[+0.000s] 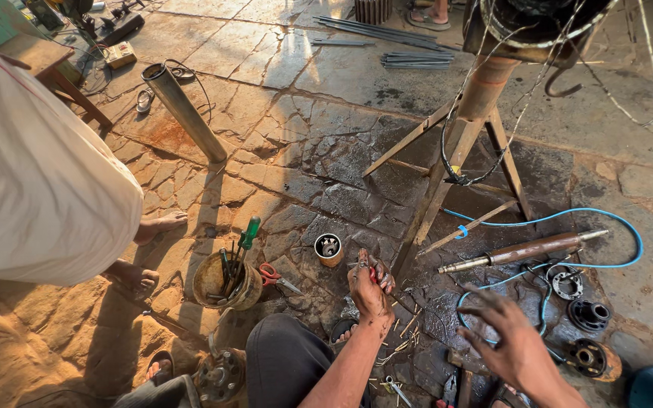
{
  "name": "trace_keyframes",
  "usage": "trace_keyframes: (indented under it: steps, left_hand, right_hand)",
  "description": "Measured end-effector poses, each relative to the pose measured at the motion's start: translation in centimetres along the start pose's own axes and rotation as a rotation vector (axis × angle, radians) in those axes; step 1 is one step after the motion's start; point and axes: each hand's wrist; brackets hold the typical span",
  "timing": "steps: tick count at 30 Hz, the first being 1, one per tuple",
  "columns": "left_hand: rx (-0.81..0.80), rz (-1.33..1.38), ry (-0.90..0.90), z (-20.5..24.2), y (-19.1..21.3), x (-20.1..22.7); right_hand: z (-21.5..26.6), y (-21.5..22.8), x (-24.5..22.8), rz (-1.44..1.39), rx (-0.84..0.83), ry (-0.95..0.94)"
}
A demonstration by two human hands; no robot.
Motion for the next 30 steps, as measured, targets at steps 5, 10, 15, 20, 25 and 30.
trace_keyframes:
  steps: [5,10,15,20,25,30]
  left_hand:
    - [-0.006,-0.024,-0.028,0.2,-0.2,-0.1]
    - [0.042,0.041,0.043,0.0,0.0,0.2]
    - [0.04,-0.034,-0.014,-0.4,0.6,-1.6]
    - [0.191,-0.006,0.03,-0.4,2.3,-4.2]
    - [0.044,-0.209,-0.123,-0.7,3.4,-4.7]
    - [-0.008,0.001,-0.002,-0.3,2.8,-4.8]
  right_hand:
    - [-0.4,1.5,-1.1,0.036,0.304,0.048]
    - [-0.5,1.4,-1.5,0.036,0.399,0.099]
    - [1.1,0.2,-0.5,0.038,0.764,0.294]
    - [2.5,0.1,1.0,0.248,0.721,0.2]
    - [1.7,0.7,-0.4,0.201,0.662,0.126]
    - [1.3,1.3,-1.4,-0.032,0.534,0.062]
Point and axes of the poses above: each hand's wrist, its own z-axis away from the middle knuckle, its own y-axis out of the back of the hand, x = y × z
